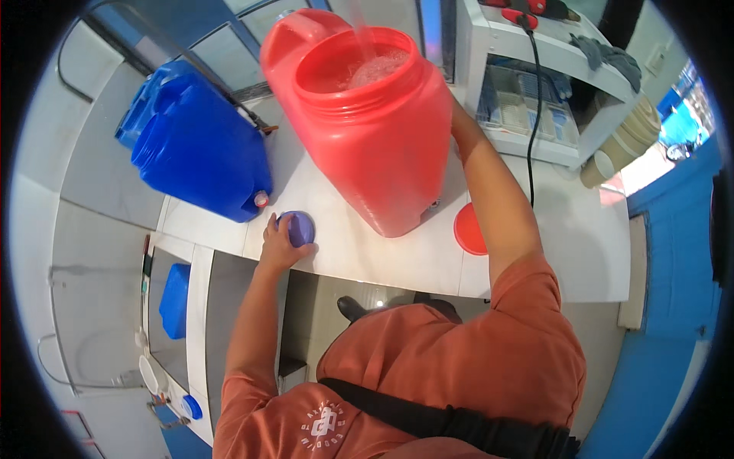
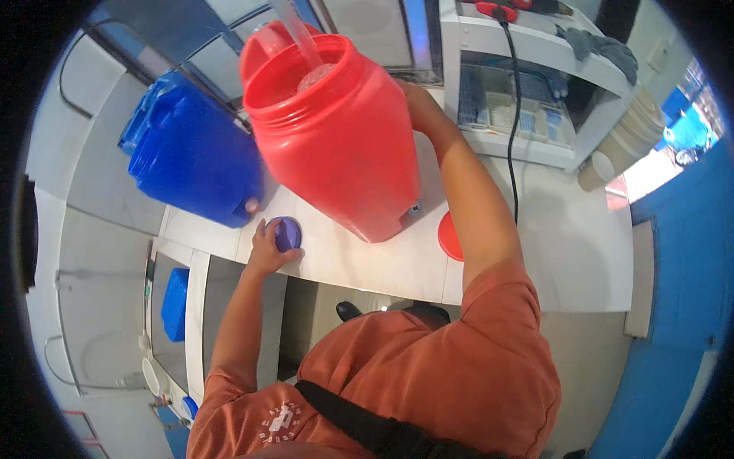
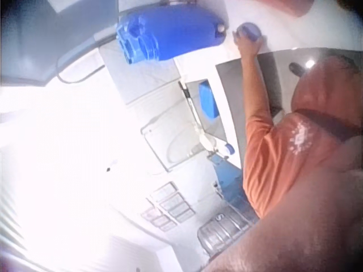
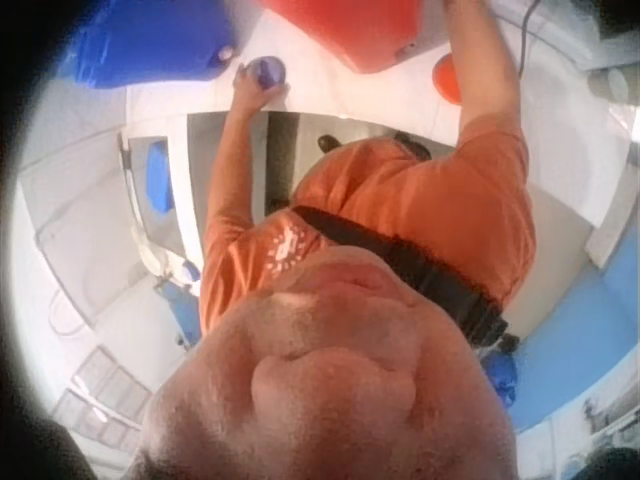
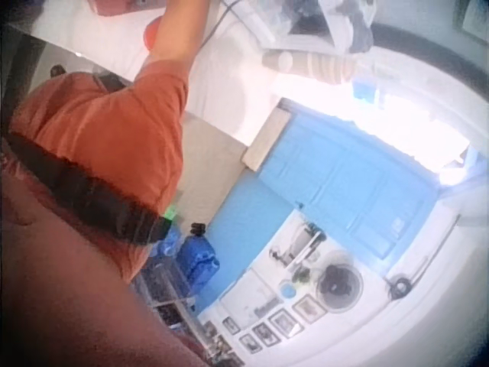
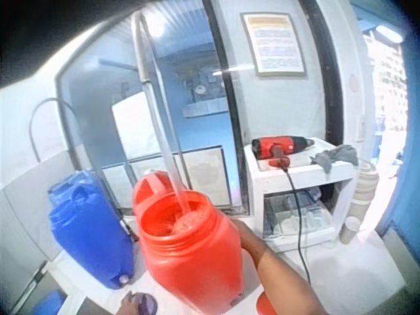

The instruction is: The person wipes the exterior of plastic containers with a cloth, fills them with water from a tap, applies plastic safety seals over the lids, and uses a heat gun to shrink the seals onto the containers.

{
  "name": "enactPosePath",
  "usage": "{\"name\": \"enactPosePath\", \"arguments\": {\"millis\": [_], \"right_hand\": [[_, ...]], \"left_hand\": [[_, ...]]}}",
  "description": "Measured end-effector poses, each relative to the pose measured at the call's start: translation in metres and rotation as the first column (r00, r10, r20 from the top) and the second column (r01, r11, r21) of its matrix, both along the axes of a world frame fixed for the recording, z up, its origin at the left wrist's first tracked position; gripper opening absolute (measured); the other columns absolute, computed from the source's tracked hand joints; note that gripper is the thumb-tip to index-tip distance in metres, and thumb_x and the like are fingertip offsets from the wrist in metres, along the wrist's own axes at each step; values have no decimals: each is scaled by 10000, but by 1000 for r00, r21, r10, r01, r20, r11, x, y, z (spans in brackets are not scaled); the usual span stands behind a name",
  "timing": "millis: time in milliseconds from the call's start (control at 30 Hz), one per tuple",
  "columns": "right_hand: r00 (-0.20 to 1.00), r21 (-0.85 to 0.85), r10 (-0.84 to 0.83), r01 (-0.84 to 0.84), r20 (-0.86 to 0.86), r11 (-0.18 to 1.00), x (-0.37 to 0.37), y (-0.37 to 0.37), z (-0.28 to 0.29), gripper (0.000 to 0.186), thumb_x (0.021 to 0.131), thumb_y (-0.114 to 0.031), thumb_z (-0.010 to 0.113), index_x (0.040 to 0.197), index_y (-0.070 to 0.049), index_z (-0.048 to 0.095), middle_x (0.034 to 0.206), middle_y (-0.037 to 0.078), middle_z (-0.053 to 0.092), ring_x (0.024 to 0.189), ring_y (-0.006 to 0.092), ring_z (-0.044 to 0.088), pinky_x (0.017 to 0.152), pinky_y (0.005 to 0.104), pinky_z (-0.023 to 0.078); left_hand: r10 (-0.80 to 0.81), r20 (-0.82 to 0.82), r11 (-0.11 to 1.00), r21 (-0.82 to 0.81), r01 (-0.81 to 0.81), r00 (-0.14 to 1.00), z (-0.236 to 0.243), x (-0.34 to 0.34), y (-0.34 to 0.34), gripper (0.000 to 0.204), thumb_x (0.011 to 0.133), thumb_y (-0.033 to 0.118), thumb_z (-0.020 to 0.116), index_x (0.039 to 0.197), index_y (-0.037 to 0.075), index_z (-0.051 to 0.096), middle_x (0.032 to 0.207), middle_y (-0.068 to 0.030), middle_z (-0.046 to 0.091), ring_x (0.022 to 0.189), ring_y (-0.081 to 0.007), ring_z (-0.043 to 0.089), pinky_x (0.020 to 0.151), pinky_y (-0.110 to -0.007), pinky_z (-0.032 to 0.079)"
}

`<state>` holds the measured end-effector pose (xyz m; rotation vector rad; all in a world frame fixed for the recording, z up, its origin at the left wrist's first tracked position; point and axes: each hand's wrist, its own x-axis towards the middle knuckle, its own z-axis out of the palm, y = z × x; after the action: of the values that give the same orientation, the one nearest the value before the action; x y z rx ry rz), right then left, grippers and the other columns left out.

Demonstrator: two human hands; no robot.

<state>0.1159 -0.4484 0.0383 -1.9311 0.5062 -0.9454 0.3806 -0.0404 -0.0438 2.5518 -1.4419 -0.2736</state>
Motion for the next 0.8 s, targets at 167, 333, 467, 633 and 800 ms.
{"name": "enactPosePath", "arguments": {"millis": [167, 333, 467, 633, 800], "right_hand": [[980, -80, 74, -90, -187, 993, 50, -21, 3, 295, 992, -230, 601, 1242, -87, 667, 1114, 141, 741, 945, 248, 708, 845, 352, 536], [944, -190, -14, -51, -329, 980, 37, -14, -10, 284, 987, -245, 608, 1209, -81, 677, 1072, 146, 749, 924, 251, 712, 821, 353, 539], [886, -407, -225, 45, -406, 912, -2, 8, -31, 278, 984, -256, 613, 1182, -76, 685, 1038, 150, 755, 908, 253, 715, 802, 354, 542], [955, 87, -263, 276, -139, 957, -88, 54, 13, 259, 971, -273, 624, 1112, -70, 701, 982, 165, 755, 897, 284, 723, 767, 384, 546], [629, -461, -719, 565, -297, 685, -130, -37, 3, 280, 964, -260, 576, 1112, -70, 719, 1030, 159, 755, 975, 352, 717, 843, 477, 544]], "left_hand": [[75, 25, 997, -33, -74, 997, 5, -18, 4, 1008, 604, 466, 898, 1438, 119, 450, 1509, -308, 376, 1370, -504, 375, 1095, -546, 408], [95, -40, 966, -237, -102, 995, 34, -37, 27, 994, 627, 399, 893, 1430, 27, 440, 1367, -260, 513, 1266, -437, 501, 1059, -511, 434], [20, -190, 955, -286, -74, 982, 45, -27, 65, 1015, 637, 406, 879, 1439, -12, 417, 1349, -264, 522, 1244, -424, 521, 1056, -494, 435], [141, -292, 968, -157, -193, 946, 50, -24, 160, 1109, 645, 374, 895, 1498, -50, 329, 1417, -269, 472, 1293, -400, 502, 1096, -467, 412], [293, -623, 916, -33, -399, 725, 59, -29, 176, 1139, 636, 307, 910, 1502, -94, 289, 1451, -268, 437, 1333, -375, 476, 1118, -438, 393]]}}
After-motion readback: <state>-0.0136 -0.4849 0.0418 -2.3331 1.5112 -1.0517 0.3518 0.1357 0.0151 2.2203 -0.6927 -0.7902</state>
